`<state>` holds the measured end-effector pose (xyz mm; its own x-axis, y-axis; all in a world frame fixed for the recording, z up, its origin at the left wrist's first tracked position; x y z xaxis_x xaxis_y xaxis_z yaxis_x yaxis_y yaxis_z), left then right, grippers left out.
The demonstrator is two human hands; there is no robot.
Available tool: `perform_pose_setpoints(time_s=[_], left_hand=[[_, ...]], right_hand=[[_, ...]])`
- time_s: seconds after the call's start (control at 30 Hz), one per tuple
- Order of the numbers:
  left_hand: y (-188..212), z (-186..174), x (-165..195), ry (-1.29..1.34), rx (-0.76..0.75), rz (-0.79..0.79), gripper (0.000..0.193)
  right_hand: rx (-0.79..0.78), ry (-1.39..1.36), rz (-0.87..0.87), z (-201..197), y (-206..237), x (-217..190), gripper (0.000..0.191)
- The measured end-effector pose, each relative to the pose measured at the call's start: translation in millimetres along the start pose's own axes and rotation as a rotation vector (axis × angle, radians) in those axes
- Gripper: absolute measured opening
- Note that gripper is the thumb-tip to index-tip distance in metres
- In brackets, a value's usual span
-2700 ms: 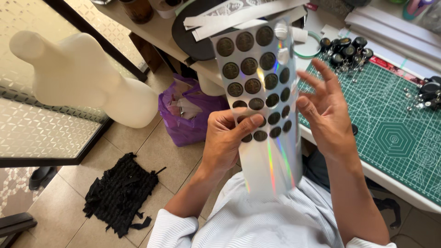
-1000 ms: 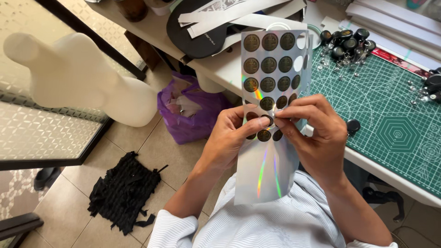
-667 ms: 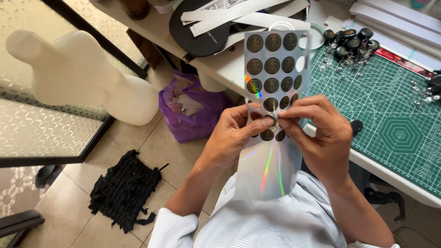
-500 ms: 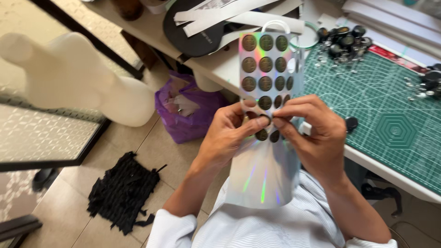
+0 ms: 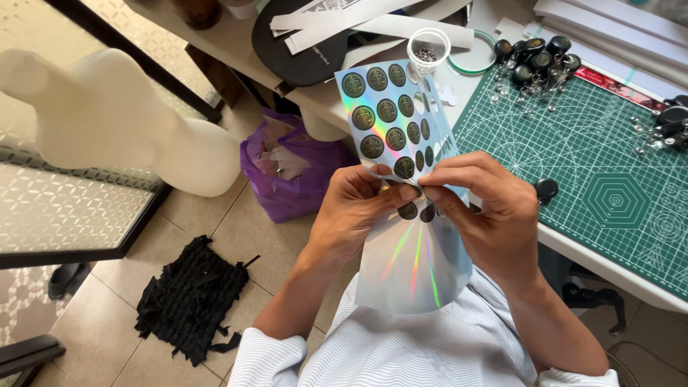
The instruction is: The person assembles small keychains by peeling circular holographic stickers from a sheet and pressing them onto black keychain fobs. They handle the sticker sheet and fobs by hand, repeatedly applying stickers to multiple fobs on a green cutting mat.
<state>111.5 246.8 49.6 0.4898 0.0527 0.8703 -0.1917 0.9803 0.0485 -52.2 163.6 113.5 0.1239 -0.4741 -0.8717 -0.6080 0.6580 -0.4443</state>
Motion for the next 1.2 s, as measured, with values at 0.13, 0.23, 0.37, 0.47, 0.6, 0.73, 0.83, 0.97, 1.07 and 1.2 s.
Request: perform_pose_setpoints(time_s=[0.13,0.23,0.37,0.47,0.6,0.73,0.83,0.97,1.07,1.2], left_hand=[[0.9,0.6,1.5,-0.008,-0.011,-0.004,0.020],[0.3,0.7,1.9,-0.005,-0.024,-0.006,0.020],[1.7,-0.5,2.5,0.000,-0.063,0.010,0.020],[1.6,-2.8,1.9,-0.010,-0.081,0.010,0.019],[0.0,-3.4,-1.3,-0.018,-0.086,0.029,0.019],[0.4,-1.6,-2.7,-0.023,-0.074,0.041,0.019],[1.8,-1.4,-0.2,-0.050,-0.071,0.058,0.020],[2.9,-0.4,2.8,-0.075,-0.060,0.072,0.020],[3.9,0.3,3.9,-0.085,-0.053,0.088,0.020],[3.8,0.7,3.3,-0.089,-0.050,0.087,0.019]], right_hand=[[-0.004,-0.060,0.032,-0.1,1.0,3.1,0.021],[-0.012,-0.087,0.020,-0.1,1.3,3.7,0.021],[-0.002,-0.068,0.082,-0.1,1.7,3.1,0.019],[-0.030,-0.118,0.037,0.0,1.0,2.5,0.018],[-0.044,-0.088,0.035,-1.1,1.6,1.7,0.017],[-0.031,-0.091,0.081,-0.7,2.8,1.5,0.017],[-0.037,-0.078,0.043,0.1,1.3,1.9,0.016],[-0.043,-0.069,0.033,0.8,0.6,1.3,0.016],[-0.049,-0.091,0.053,1.3,0.5,0.7,0.015],[-0.061,-0.068,0.028,0.6,0.2,-0.8,0.015]])
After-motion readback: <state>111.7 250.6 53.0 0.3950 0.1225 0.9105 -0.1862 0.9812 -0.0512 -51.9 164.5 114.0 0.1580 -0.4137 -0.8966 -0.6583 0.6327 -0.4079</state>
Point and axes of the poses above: each hand's wrist, its own y-axis away from the middle knuckle, its own z-axis out of the palm, x = y × z, the point moved 1 cm from there along -y, towards the middle knuckle, and after that the axes turned 10 degrees about -y, right-handed, at the moved point
